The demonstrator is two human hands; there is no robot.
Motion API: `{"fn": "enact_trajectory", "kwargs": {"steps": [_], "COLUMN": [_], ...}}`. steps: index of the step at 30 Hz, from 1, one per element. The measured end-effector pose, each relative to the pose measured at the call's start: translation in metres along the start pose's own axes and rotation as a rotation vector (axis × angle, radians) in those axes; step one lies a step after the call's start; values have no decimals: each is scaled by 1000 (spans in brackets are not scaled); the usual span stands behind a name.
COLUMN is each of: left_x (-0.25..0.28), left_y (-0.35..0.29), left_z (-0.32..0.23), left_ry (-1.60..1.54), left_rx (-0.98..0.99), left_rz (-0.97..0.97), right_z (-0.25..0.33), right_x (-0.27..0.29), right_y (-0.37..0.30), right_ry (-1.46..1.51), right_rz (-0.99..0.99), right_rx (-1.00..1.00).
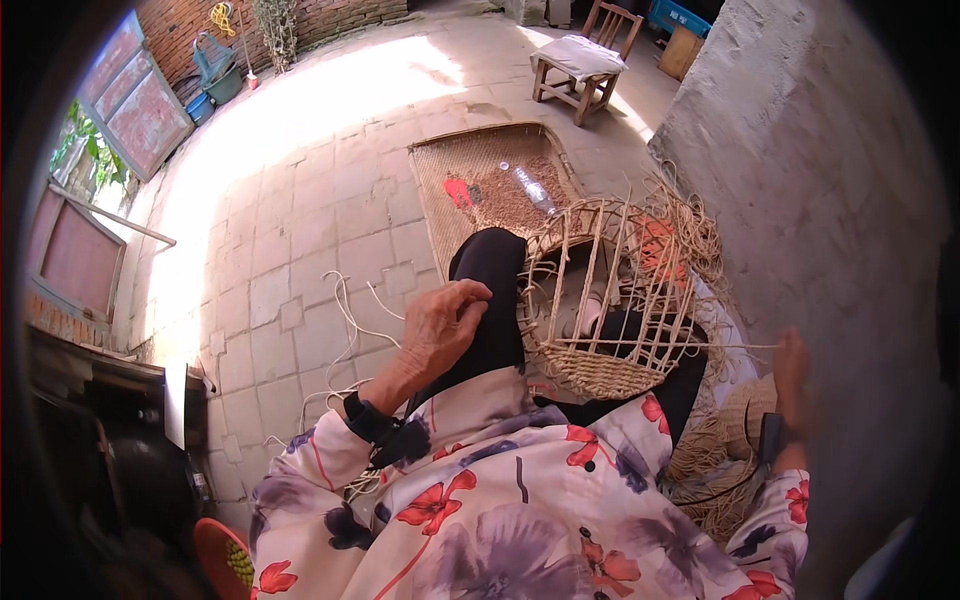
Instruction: Weaving a round basket from thin strips of bamboo or reed.
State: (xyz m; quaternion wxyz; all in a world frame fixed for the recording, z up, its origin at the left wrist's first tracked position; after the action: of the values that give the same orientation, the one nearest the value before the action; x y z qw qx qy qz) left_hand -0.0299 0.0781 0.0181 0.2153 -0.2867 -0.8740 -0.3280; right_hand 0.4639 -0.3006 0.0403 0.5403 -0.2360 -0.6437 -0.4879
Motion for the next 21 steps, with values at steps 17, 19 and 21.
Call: {"fn": "enact_trajectory", "kwargs": {"steps": [17,19,21], "left_x": [-57,-60,-58], "left_y": [-17,-17,-17], "left_z": [-33,-32,-33], "left_ry": [428,421,408], "left_rx": [-349,-350,-349], "left_rz": [103,109,99], "right_z": [210,237,258], "right_x": [17,6,0], "right_y": [-156,-177,-182], "right_ry": [1111,1436,1768], "right_rz": [1380,1428,1313], "right_rx": [-214,-324,-472]}}
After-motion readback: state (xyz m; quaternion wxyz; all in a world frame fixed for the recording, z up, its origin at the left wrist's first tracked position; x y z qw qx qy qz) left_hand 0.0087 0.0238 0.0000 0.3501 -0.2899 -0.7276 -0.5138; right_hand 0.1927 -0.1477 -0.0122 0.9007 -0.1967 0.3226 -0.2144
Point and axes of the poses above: each hand's wrist, its own y-axis towards the middle knuckle, its own x-axis out of the back of the hand, z = x × y, the point moved 5 cm from there along y, towards the middle knuckle, and after that the axes turned 7 degrees about -x, right-handed, at the moved point
